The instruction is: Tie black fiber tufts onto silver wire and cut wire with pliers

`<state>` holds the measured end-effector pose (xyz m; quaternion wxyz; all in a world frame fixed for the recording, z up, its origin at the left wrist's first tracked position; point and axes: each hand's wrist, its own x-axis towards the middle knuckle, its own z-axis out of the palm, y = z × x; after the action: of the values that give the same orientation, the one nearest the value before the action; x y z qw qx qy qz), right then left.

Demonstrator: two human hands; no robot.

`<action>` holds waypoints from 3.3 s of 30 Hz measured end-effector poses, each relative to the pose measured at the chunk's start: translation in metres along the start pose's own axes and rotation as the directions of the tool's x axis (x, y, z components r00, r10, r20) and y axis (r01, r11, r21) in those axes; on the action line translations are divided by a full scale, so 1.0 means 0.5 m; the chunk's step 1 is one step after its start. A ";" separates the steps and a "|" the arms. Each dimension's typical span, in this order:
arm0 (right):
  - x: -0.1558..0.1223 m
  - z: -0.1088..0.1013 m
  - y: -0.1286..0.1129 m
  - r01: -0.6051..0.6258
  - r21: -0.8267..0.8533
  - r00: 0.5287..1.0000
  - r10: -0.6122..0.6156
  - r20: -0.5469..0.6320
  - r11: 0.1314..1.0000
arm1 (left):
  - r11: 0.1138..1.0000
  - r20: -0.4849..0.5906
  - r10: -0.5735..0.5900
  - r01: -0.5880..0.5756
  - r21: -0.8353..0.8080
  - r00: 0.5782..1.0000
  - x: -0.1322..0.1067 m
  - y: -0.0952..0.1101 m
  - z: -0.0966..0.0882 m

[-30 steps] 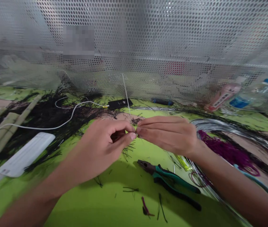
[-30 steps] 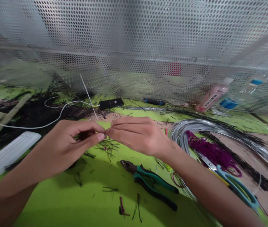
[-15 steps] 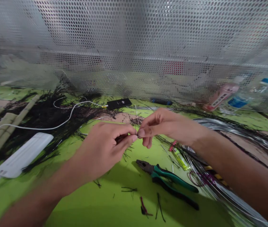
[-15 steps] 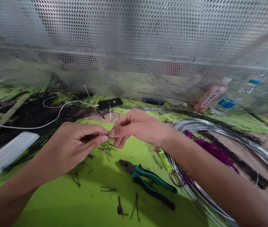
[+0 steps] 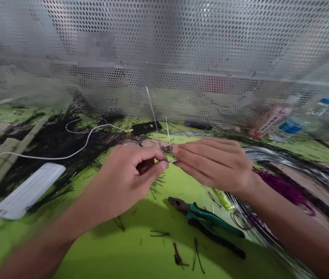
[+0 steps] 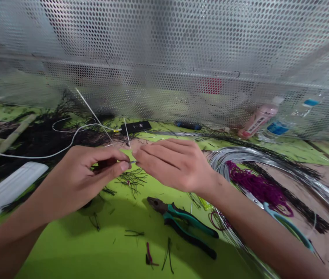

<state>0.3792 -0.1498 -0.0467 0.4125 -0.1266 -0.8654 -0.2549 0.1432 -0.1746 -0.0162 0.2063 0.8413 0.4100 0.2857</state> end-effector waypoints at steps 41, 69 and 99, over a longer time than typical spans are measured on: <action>0.069 0.002 0.016 -0.886 0.455 0.440 0.469 0.765 0.088 | 0.982 0.028 0.138 -0.141 0.126 0.990 0.000 -0.012 0.007; 0.038 -0.013 -0.006 -0.520 0.338 0.826 0.360 0.434 0.785 | 0.993 -0.026 0.061 -0.058 0.104 0.998 -0.010 -0.003 -0.022; 0.020 0.001 -0.017 -0.025 0.064 0.998 0.022 0.053 0.998 | 0.982 -0.016 0.161 -0.158 0.108 0.987 -0.011 -0.005 -0.023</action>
<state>0.3689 -0.1567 -0.0424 0.3964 -0.1301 -0.8822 -0.2185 0.1313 -0.1764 -0.0107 0.1326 0.8775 0.3585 0.2895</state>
